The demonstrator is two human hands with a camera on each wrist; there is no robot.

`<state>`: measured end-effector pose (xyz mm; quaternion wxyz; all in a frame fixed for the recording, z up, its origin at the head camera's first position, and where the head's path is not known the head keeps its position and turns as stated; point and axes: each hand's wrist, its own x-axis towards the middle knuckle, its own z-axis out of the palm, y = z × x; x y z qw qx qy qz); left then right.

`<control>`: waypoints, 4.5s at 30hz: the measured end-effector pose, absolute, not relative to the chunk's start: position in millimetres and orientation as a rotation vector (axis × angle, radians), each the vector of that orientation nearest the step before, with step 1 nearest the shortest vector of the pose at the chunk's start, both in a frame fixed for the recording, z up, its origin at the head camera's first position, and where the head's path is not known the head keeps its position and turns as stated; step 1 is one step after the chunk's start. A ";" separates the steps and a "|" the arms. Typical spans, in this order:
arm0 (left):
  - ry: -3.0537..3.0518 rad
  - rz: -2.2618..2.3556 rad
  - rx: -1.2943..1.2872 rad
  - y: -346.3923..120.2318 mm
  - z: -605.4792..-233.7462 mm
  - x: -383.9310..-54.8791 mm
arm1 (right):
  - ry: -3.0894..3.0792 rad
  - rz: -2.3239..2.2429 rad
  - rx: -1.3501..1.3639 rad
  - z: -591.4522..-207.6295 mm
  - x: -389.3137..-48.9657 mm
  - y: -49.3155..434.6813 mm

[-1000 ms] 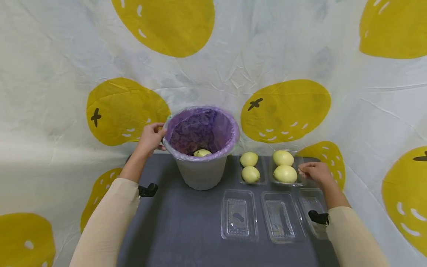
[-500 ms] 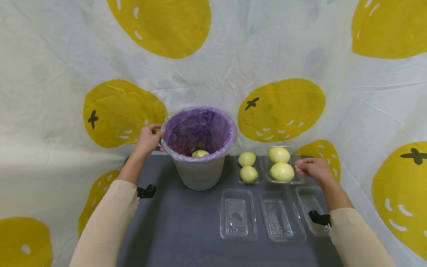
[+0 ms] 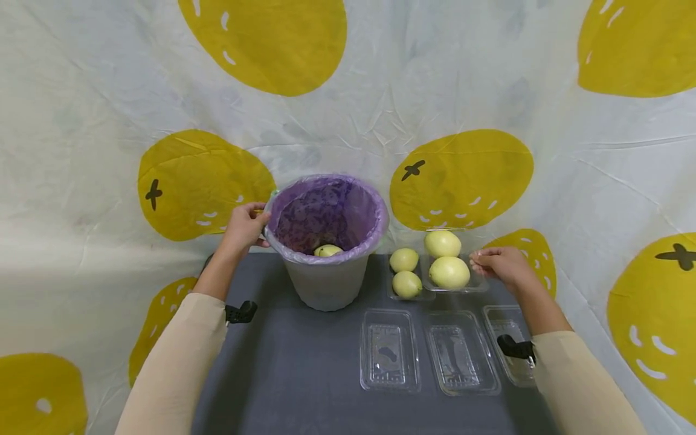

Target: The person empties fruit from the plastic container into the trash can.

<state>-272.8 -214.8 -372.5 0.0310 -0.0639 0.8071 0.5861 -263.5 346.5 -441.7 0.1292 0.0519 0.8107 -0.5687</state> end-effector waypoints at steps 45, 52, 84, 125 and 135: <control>2.497 1.810 -0.175 -214.1 -369.6 -272.1 | 2.306 -1.715 -0.033 -297.9 -295.4 271.6; 2.519 1.799 -0.169 -214.8 -370.8 -273.5 | 2.271 -1.705 -0.051 -287.4 -304.7 253.7; 2.506 1.810 -0.187 -214.5 -372.3 -272.0 | 2.371 -1.770 -0.005 -273.9 -339.3 155.3; 2.435 1.847 -0.201 -215.9 -371.3 -270.9 | 3.252 -1.184 -0.518 -275.7 -341.5 123.0; 2.432 1.842 -0.199 -214.5 -370.4 -269.8 | 3.363 -1.110 -0.555 -276.6 -344.0 119.4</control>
